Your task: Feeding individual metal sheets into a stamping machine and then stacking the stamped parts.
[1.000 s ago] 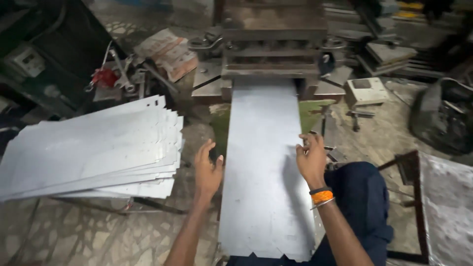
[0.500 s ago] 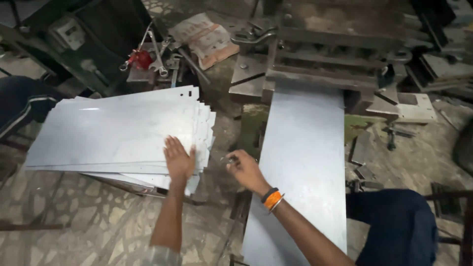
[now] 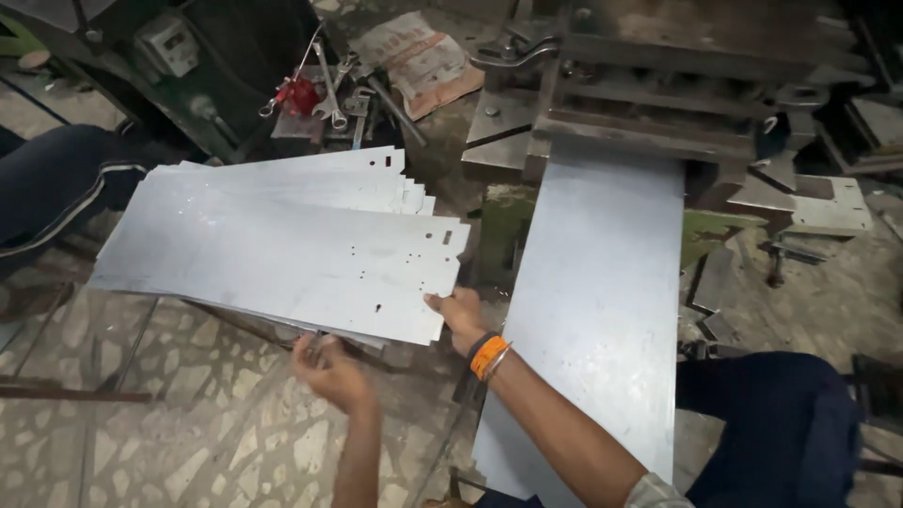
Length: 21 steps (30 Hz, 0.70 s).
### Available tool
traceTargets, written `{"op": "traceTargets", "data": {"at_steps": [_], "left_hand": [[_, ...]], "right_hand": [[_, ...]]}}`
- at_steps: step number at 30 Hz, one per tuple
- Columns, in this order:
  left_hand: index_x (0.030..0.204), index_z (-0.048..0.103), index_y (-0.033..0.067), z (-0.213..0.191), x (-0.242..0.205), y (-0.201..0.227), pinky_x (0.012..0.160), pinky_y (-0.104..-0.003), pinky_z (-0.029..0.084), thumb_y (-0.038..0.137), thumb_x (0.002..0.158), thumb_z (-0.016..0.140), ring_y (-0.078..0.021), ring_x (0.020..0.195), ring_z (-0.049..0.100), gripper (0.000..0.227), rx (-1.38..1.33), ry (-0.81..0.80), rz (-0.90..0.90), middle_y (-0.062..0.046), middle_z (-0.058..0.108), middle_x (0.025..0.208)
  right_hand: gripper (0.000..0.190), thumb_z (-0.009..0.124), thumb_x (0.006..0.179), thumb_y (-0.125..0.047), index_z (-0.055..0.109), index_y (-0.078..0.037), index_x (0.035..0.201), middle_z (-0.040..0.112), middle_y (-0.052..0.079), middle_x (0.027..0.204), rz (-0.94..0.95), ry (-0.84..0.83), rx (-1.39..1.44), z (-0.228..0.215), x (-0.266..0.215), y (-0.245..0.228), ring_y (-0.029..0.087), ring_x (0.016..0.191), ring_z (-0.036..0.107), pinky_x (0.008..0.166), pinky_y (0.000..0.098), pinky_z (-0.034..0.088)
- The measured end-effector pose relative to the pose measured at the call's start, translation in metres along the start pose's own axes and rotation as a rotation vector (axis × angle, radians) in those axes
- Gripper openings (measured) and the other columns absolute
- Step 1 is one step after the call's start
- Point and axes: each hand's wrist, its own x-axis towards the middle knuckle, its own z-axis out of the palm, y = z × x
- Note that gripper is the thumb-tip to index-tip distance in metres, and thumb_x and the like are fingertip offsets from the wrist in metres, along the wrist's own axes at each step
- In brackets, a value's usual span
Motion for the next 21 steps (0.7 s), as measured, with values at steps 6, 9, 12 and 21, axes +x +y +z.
{"op": "traceTargets", "data": {"at_steps": [6,9,12,21], "left_hand": [[0.161,0.012,0.0109,-0.032,0.041,0.03,0.124,-0.065,0.019,0.074,0.089,0.069,-0.0397,0.154,0.025,0.111,-0.762,-0.347,-0.588,-0.025,0.02,0.165],[0.125,0.06,-0.0041,-0.036,0.063,-0.016,0.096,-0.036,0.051,0.027,0.101,0.061,-0.0243,0.111,0.064,0.039,-0.582,-0.432,-0.536,-0.017,0.066,0.124],[0.129,0.052,-0.0085,-0.05,0.01,0.031,0.106,-0.043,0.048,0.011,0.093,0.06,-0.0312,0.119,0.059,0.041,-0.487,-0.499,-0.413,-0.025,0.058,0.131],[0.135,0.054,-0.0154,-0.05,-0.036,-0.002,0.094,-0.048,0.046,0.004,0.085,0.064,-0.0389,0.098,0.062,0.055,-0.108,-0.889,-0.362,-0.031,0.065,0.112]], "right_hand": [[0.044,0.075,0.084,-0.012,0.057,0.009,0.119,0.06,0.018,0.097,0.089,-0.208,0.161,-0.049,-0.189,-0.099,0.028,0.084,0.065,0.054,0.0378,0.059],[0.057,0.043,0.102,-0.049,0.063,0.003,0.094,0.07,0.015,0.068,0.0,-0.495,0.083,-0.107,-0.232,-0.108,0.018,0.046,0.059,0.044,0.0256,0.046],[0.081,0.021,0.094,-0.062,0.068,0.002,0.112,0.075,0.02,0.098,-0.108,-0.326,0.187,-0.16,-0.223,-0.082,0.025,0.072,0.071,0.058,0.0311,0.055],[0.049,0.054,0.093,-0.033,0.067,-0.005,0.132,0.065,0.014,0.117,-0.065,-0.333,0.045,-0.261,-0.23,-0.124,0.021,0.098,0.061,0.082,0.0325,0.049]]}}
